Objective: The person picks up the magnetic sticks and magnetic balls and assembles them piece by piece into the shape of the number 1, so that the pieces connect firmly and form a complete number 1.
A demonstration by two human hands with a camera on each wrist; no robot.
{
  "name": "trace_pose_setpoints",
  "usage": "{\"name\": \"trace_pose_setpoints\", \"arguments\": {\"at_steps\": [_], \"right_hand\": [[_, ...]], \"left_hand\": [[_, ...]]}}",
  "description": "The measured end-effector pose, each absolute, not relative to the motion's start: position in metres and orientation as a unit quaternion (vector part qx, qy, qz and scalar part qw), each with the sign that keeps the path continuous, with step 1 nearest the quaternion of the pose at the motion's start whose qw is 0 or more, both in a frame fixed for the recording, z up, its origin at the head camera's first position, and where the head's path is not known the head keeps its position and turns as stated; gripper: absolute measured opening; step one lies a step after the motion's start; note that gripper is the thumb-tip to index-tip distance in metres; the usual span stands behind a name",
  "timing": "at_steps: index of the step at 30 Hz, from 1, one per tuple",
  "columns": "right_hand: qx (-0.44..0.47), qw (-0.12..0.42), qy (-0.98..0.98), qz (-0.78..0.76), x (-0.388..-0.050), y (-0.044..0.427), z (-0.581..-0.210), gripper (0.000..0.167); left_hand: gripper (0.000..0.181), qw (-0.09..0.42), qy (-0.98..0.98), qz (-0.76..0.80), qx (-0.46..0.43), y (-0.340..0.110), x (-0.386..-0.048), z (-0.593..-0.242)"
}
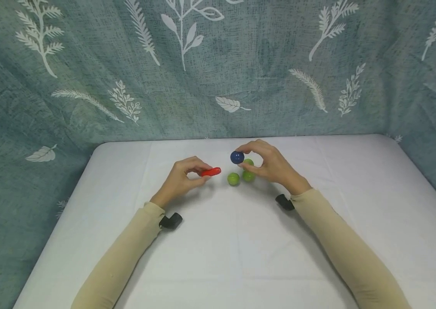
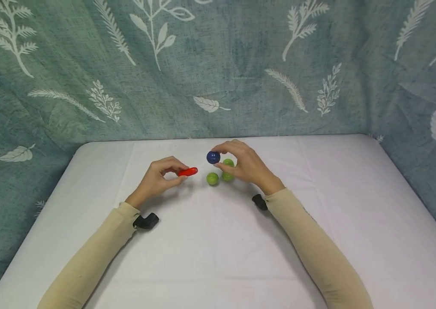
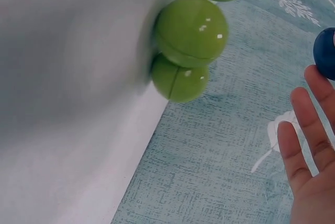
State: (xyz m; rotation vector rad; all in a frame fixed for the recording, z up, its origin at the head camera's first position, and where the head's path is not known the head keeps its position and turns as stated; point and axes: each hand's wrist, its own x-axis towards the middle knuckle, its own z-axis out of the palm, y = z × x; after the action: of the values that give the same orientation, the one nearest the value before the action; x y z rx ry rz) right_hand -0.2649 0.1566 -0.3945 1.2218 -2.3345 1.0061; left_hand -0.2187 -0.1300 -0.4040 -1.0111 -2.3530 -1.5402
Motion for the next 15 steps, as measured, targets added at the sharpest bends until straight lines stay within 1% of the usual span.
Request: {"name": "trace_pose_setpoints", "arguments": {"at_steps": [3, 8, 15], "right_hand": [[0.423, 0.168, -0.814, 0.361, -0.262, 0.156, -0.391, 0.036], [0.414, 0.173, -0.813, 0.371, -0.258, 0.153, -0.387, 0.037], [0.409, 0.182, -0.805, 0.389, -0.254, 0.151, -0.382, 0.039]], "left_hand": [[0.024, 0.075, -0.780, -0.523, -0.336, -0.128, -0.218, -0.402], [0.025, 0.087, -0.762, -0.538, -0.349, -0.124, -0.220, -0.404], [0.028, 0.104, -0.738, -0.557, -0.367, -0.121, -0.234, -0.428]]}}
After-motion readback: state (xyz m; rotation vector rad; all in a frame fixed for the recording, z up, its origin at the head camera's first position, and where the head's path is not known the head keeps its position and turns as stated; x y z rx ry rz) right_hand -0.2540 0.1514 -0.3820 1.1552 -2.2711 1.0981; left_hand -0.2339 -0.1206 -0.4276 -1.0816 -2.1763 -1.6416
